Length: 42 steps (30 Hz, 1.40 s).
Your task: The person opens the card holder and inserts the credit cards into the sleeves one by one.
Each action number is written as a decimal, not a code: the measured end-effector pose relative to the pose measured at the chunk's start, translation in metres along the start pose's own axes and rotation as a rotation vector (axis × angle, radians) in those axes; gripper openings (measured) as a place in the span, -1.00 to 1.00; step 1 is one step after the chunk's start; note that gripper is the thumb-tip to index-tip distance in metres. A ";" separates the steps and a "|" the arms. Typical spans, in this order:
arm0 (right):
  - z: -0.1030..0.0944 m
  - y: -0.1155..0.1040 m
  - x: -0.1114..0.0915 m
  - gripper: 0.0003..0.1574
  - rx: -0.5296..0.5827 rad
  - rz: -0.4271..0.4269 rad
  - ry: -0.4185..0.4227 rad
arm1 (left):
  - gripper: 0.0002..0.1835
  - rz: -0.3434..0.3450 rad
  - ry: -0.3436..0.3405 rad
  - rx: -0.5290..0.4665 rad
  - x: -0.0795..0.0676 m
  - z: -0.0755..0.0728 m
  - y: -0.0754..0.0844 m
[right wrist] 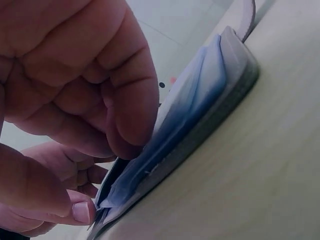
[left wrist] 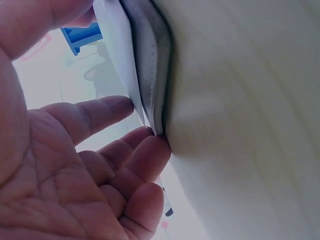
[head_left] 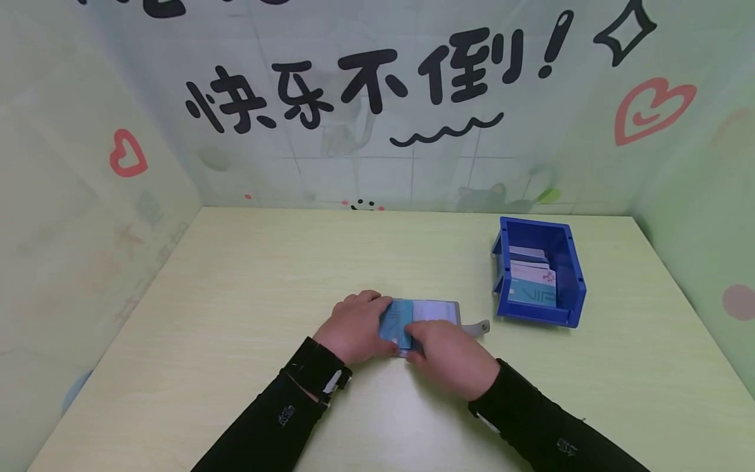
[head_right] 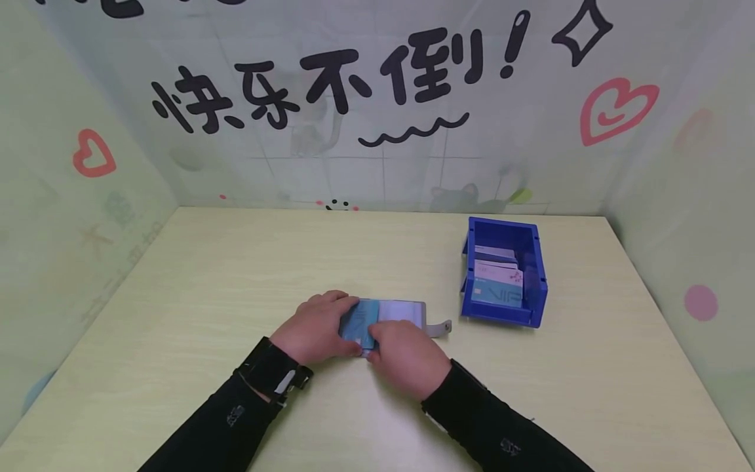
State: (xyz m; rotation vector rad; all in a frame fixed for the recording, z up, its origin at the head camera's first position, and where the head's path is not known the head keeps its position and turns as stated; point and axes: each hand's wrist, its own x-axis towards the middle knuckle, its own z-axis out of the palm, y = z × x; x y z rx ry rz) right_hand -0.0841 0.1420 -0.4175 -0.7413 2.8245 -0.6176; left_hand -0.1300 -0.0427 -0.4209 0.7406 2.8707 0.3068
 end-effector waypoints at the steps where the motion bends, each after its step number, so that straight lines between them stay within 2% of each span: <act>1: 0.000 0.001 0.000 -0.59 0.003 0.000 -0.004 | -0.11 0.001 0.001 0.000 0.000 0.000 0.000; 7: -0.001 0.004 -0.002 -0.59 0.032 -0.006 -0.021 | -0.15 0.000 0.000 0.002 0.000 0.000 0.000; 14: 0.000 0.003 -0.003 -0.44 -0.003 -0.046 -0.029 | -0.14 0.001 -0.001 0.004 0.000 -0.001 0.001; 33: 0.001 -0.001 -0.007 -0.29 -0.035 -0.017 -0.065 | -0.12 0.000 -0.001 -0.028 0.001 -0.001 0.001; 42: 0.001 0.000 -0.008 -0.27 -0.048 -0.032 -0.065 | -0.14 -0.016 -0.006 -0.031 -0.002 -0.003 0.003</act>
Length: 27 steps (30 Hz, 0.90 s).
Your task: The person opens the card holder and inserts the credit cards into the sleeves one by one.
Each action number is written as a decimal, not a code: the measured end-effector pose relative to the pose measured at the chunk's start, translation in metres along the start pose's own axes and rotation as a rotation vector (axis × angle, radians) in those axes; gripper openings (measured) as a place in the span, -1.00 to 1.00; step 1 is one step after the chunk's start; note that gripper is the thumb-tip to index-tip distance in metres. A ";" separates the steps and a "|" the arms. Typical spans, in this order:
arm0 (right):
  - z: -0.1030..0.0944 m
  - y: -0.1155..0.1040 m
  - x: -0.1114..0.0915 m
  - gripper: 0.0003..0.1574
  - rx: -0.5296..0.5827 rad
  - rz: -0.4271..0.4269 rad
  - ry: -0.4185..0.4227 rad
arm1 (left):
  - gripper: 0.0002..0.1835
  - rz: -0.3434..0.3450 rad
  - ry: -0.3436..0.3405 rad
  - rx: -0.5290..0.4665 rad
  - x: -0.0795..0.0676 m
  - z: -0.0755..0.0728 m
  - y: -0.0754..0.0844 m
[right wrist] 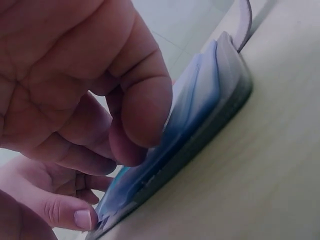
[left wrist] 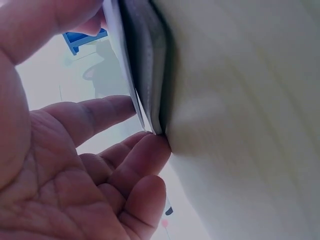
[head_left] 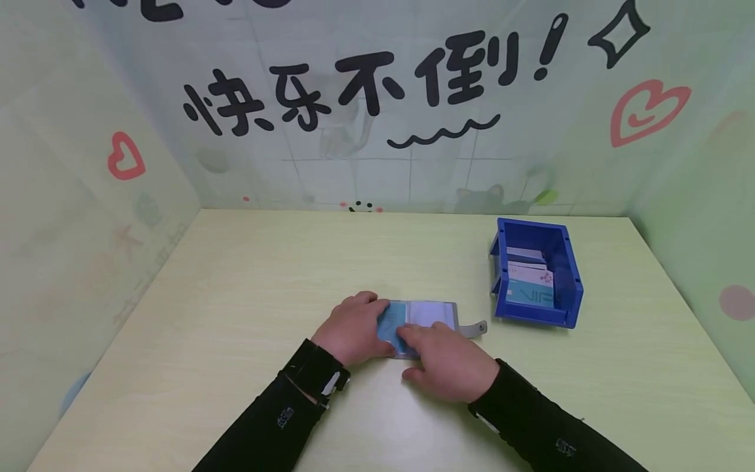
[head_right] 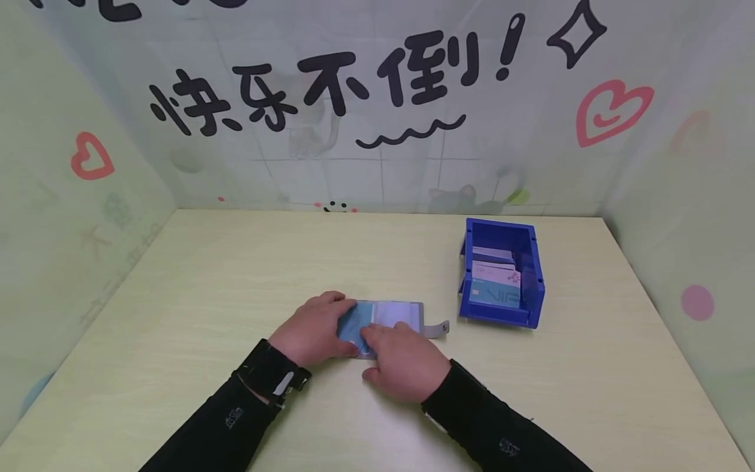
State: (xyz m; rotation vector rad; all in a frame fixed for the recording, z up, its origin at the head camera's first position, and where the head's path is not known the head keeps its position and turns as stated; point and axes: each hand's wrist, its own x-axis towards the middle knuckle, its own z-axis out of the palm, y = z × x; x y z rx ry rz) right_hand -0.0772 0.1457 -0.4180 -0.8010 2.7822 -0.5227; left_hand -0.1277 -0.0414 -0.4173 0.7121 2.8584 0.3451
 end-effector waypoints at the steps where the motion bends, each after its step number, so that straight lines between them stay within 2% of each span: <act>1: -0.001 0.001 0.000 -0.28 0.004 0.001 -0.001 | -0.15 -0.002 0.001 0.000 0.000 0.000 0.000; 7: -0.011 0.007 -0.001 -0.31 0.050 0.060 -0.024 | -0.15 -0.004 0.008 0.028 0.000 0.003 -0.001; 10: -0.023 0.012 -0.002 -0.32 0.063 0.121 0.007 | -0.14 -0.008 0.013 0.041 0.000 0.004 -0.001; 21: -0.073 0.042 -0.017 -0.55 0.148 0.275 0.305 | -0.16 -0.009 0.036 0.027 -0.001 0.004 -0.001; 25: -0.088 0.058 -0.027 -0.62 0.115 0.325 0.426 | -0.18 -0.007 0.041 0.015 -0.001 0.003 0.000; 27: -0.095 0.067 -0.032 -0.62 0.090 0.366 0.457 | -0.18 -0.006 0.036 0.010 -0.001 0.003 0.000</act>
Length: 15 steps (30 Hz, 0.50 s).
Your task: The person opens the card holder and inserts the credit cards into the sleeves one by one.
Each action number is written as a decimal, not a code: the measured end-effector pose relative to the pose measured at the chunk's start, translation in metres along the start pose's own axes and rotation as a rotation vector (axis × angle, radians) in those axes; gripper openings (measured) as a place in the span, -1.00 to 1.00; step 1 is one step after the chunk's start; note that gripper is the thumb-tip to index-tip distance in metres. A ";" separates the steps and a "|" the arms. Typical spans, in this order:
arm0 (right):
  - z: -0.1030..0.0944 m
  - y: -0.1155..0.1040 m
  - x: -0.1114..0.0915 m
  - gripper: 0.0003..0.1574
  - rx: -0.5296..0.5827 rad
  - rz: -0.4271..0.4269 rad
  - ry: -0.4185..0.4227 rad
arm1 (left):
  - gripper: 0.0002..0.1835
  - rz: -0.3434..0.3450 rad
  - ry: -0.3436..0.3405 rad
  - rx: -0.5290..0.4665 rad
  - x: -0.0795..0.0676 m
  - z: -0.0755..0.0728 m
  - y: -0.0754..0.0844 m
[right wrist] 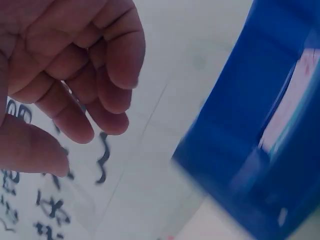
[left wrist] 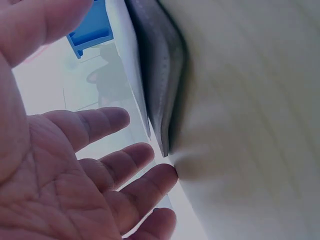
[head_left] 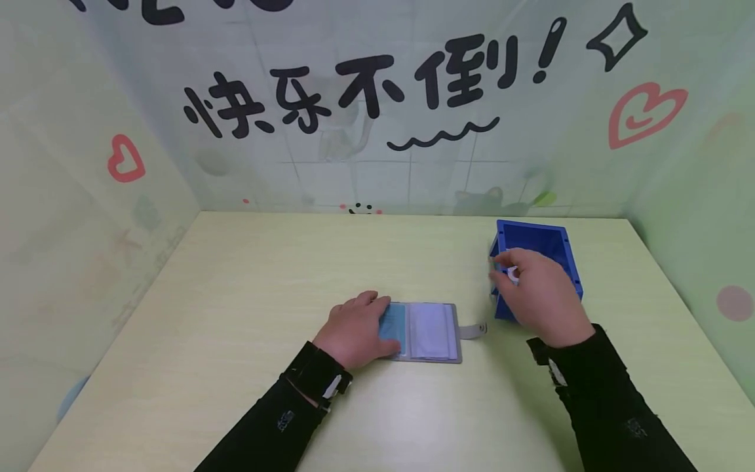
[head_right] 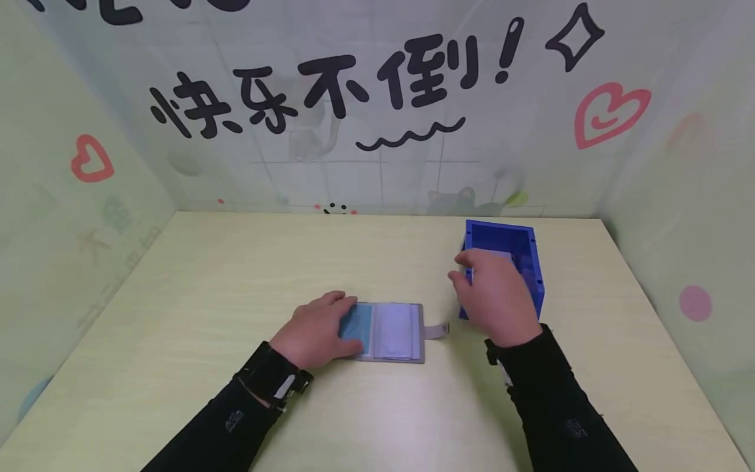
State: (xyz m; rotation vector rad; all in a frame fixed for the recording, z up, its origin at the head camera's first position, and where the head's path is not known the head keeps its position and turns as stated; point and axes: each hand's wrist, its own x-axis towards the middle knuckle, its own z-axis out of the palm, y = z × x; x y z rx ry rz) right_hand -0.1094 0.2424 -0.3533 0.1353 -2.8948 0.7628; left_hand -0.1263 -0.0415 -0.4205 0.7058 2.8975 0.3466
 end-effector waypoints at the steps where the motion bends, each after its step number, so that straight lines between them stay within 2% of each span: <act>1: -0.004 0.005 0.001 -0.61 -0.011 0.020 0.006 | -0.17 0.001 0.000 -0.001 0.000 0.000 0.000; 4: -0.011 0.022 0.006 -0.58 -0.050 0.077 -0.018 | -0.17 0.003 0.001 0.006 0.000 0.001 0.001; 8: -0.010 0.040 0.012 -0.54 -0.096 0.131 -0.080 | -0.17 0.004 0.003 0.022 0.000 0.002 0.000; 15: 0.005 0.058 0.018 -0.52 -0.157 0.101 -0.153 | -0.16 0.000 -0.005 0.018 -0.001 0.002 0.001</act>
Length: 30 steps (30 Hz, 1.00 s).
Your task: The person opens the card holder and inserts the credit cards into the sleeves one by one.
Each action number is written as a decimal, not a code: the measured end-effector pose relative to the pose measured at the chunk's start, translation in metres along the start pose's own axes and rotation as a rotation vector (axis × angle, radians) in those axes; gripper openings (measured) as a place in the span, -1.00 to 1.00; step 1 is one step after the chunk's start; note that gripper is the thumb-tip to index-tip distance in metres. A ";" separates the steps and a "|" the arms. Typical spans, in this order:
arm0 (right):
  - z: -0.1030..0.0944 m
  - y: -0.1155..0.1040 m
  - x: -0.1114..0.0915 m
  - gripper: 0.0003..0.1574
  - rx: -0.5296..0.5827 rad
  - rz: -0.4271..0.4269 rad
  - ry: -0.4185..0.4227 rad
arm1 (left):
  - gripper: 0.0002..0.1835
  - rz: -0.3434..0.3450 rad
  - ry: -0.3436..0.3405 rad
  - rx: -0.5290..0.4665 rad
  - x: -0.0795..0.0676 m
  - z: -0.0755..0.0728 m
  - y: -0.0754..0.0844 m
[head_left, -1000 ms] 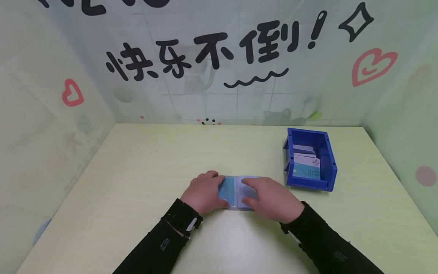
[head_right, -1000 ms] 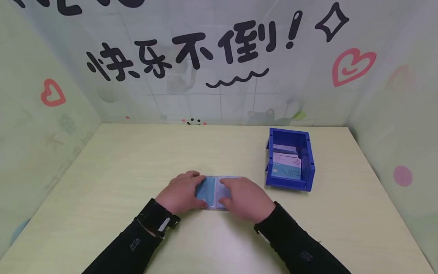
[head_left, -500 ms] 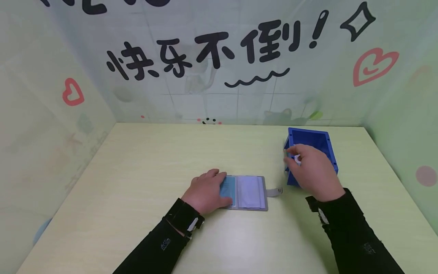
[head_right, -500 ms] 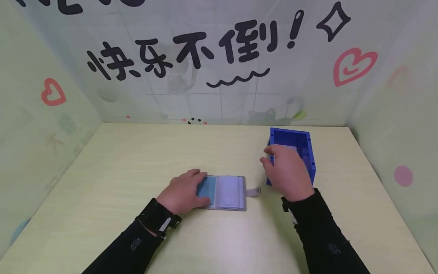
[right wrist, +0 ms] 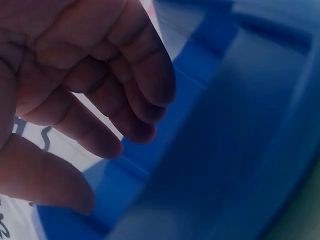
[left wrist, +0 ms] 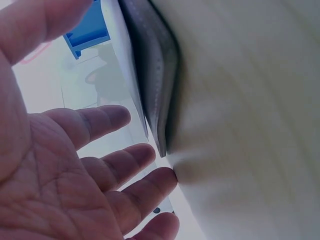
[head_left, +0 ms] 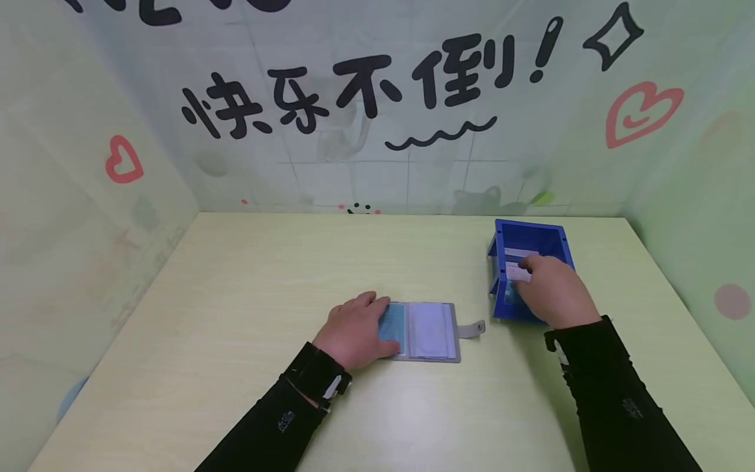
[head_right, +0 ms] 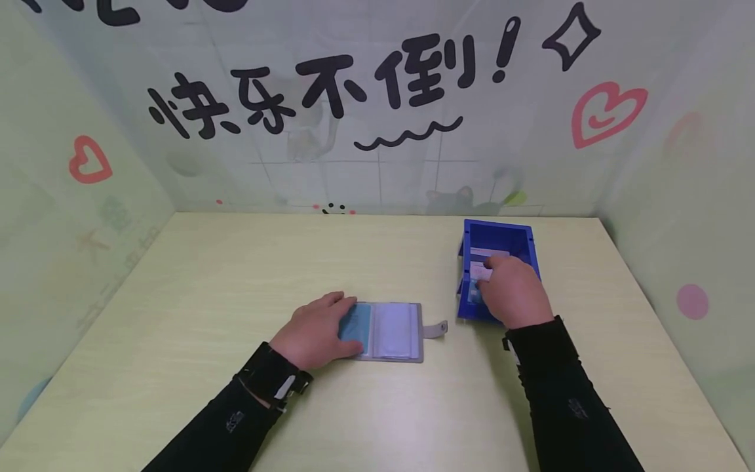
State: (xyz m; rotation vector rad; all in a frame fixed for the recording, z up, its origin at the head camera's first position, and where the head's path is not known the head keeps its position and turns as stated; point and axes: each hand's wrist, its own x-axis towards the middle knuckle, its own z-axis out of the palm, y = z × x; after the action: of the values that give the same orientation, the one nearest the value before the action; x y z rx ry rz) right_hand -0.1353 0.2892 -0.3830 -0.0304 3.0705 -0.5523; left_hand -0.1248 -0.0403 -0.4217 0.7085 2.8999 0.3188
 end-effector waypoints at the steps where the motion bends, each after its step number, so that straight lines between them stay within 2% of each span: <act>1: 0.002 0.001 0.001 -0.52 -0.001 -0.003 -0.009 | -0.16 -0.001 -0.002 0.001 0.000 0.000 0.000; 7: 0.011 0.003 0.003 -0.52 -0.041 -0.012 -0.063 | -0.17 0.000 -0.009 -0.001 0.000 0.000 0.000; 16: 0.021 0.006 0.007 -0.59 -0.157 -0.059 -0.081 | -0.16 -0.001 -0.014 -0.001 -0.001 -0.001 0.000; 30: 0.024 0.006 0.006 -0.57 -0.157 -0.042 -0.066 | -0.15 0.005 -0.015 -0.005 0.000 0.000 0.000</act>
State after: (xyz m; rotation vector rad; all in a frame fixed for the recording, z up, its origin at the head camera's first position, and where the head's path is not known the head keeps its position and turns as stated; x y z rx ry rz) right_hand -0.1404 0.2868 -0.4073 -0.1137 3.0467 -0.3040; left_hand -0.1250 -0.0407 -0.4217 0.7143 2.8828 0.3204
